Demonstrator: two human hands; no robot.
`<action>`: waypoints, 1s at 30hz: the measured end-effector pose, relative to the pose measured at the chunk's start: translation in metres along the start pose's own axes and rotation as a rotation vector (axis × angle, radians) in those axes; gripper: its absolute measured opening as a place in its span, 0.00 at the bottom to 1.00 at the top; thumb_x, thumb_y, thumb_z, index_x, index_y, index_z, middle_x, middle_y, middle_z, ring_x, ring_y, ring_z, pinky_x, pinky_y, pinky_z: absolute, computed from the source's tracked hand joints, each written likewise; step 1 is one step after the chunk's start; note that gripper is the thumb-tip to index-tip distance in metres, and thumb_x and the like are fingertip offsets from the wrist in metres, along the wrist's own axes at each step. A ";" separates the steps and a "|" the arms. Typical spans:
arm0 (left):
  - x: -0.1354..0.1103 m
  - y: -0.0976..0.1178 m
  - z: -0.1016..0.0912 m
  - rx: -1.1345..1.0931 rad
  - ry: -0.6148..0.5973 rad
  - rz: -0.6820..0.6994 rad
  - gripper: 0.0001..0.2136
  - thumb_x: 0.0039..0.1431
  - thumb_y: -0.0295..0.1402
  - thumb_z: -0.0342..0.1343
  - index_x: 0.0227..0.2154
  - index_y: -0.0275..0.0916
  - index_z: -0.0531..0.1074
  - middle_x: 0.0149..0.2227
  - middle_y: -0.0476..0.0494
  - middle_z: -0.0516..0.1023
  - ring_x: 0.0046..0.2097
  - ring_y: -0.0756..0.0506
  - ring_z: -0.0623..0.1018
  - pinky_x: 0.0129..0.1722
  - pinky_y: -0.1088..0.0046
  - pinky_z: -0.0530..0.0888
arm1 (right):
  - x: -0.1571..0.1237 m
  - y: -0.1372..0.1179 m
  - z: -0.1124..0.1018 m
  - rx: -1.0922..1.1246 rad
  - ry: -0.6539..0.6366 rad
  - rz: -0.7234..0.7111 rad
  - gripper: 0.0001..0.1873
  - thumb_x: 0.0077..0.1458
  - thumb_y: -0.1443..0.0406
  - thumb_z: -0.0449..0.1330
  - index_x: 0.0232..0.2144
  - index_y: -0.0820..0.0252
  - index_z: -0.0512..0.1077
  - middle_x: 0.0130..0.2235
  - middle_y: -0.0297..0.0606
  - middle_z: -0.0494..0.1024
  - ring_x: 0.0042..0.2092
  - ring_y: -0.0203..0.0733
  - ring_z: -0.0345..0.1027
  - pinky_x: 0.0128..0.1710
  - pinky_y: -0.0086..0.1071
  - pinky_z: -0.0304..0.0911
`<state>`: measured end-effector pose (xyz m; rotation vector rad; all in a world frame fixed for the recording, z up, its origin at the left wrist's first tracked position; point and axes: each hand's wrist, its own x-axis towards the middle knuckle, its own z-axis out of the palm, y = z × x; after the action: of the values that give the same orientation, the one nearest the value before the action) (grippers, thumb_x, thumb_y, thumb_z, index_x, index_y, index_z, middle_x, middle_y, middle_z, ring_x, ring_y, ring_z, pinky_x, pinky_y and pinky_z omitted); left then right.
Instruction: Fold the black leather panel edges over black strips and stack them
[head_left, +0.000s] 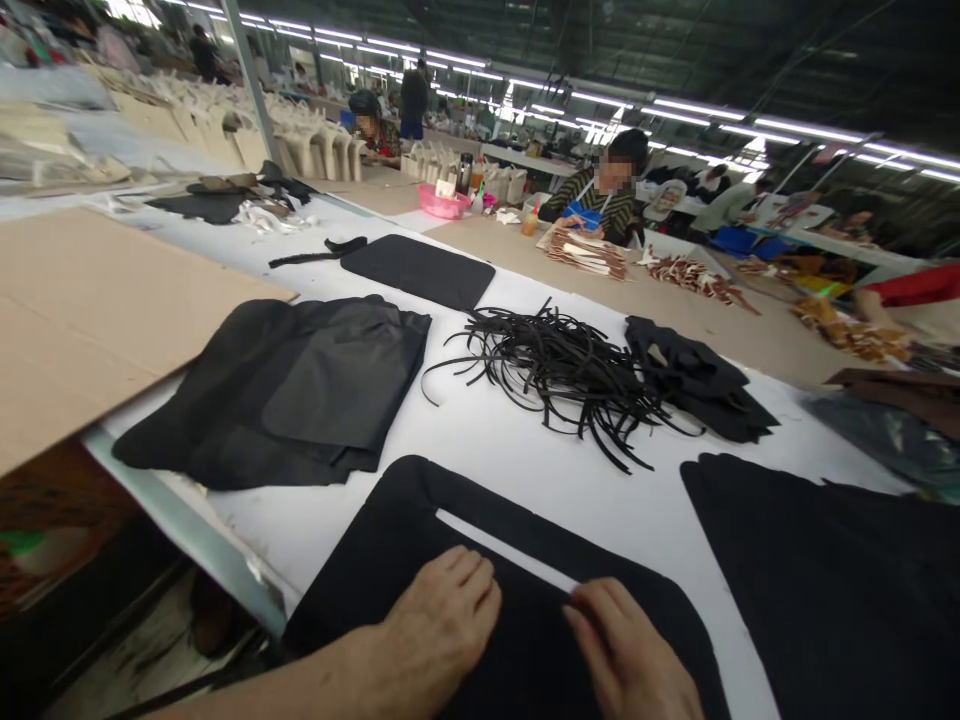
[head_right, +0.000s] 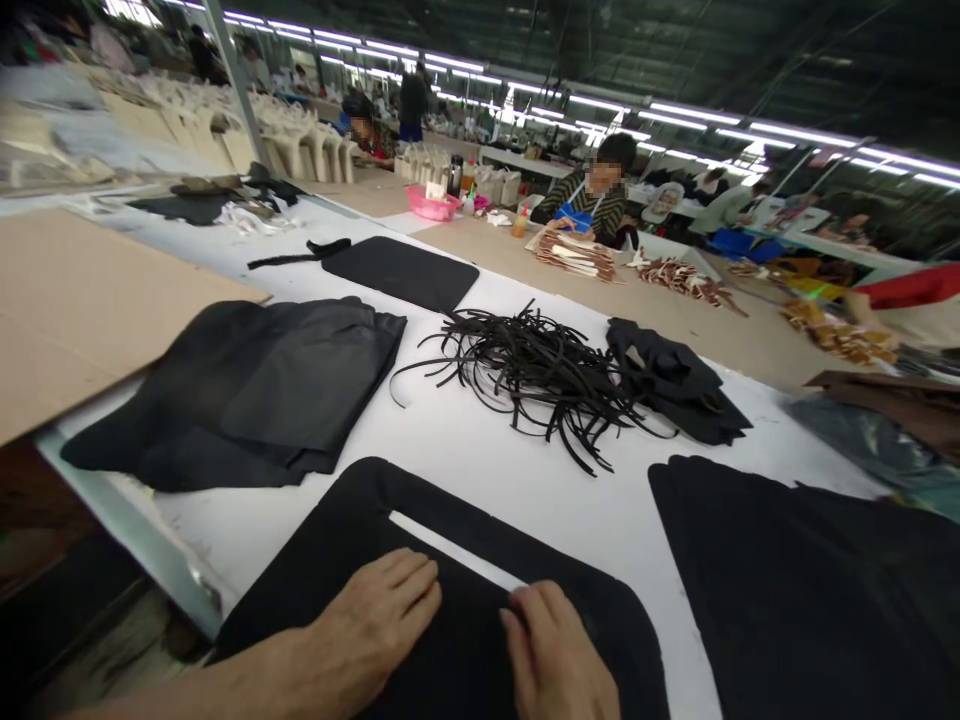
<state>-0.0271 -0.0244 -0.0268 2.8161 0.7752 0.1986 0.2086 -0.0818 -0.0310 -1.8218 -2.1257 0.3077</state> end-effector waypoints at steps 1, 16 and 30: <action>-0.011 -0.006 0.005 0.056 0.016 -0.029 0.19 0.58 0.32 0.49 0.51 0.29 0.62 0.53 0.32 0.67 0.54 0.40 0.66 0.55 0.63 0.62 | 0.015 -0.020 0.001 0.064 -0.047 0.019 0.07 0.60 0.61 0.49 0.34 0.50 0.67 0.32 0.33 0.71 0.31 0.37 0.69 0.28 0.27 0.64; -0.038 -0.032 0.041 0.223 0.127 -0.201 0.20 0.57 0.27 0.48 0.53 0.28 0.61 0.55 0.31 0.66 0.58 0.38 0.63 0.58 0.62 0.61 | 0.129 -0.092 0.056 0.196 -0.243 0.131 0.08 0.54 0.70 0.52 0.24 0.57 0.65 0.28 0.31 0.70 0.32 0.36 0.62 0.33 0.29 0.51; -0.042 -0.031 0.035 0.177 0.045 -0.206 0.21 0.55 0.21 0.45 0.53 0.29 0.61 0.56 0.32 0.66 0.57 0.38 0.63 0.56 0.60 0.61 | 0.141 -0.099 0.055 0.085 -0.333 0.252 0.07 0.49 0.63 0.58 0.22 0.57 0.65 0.26 0.30 0.71 0.29 0.35 0.61 0.27 0.28 0.48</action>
<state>-0.0717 -0.0259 -0.0715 2.8753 1.1373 0.1680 0.0780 0.0440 -0.0304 -2.1105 -2.0435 0.7998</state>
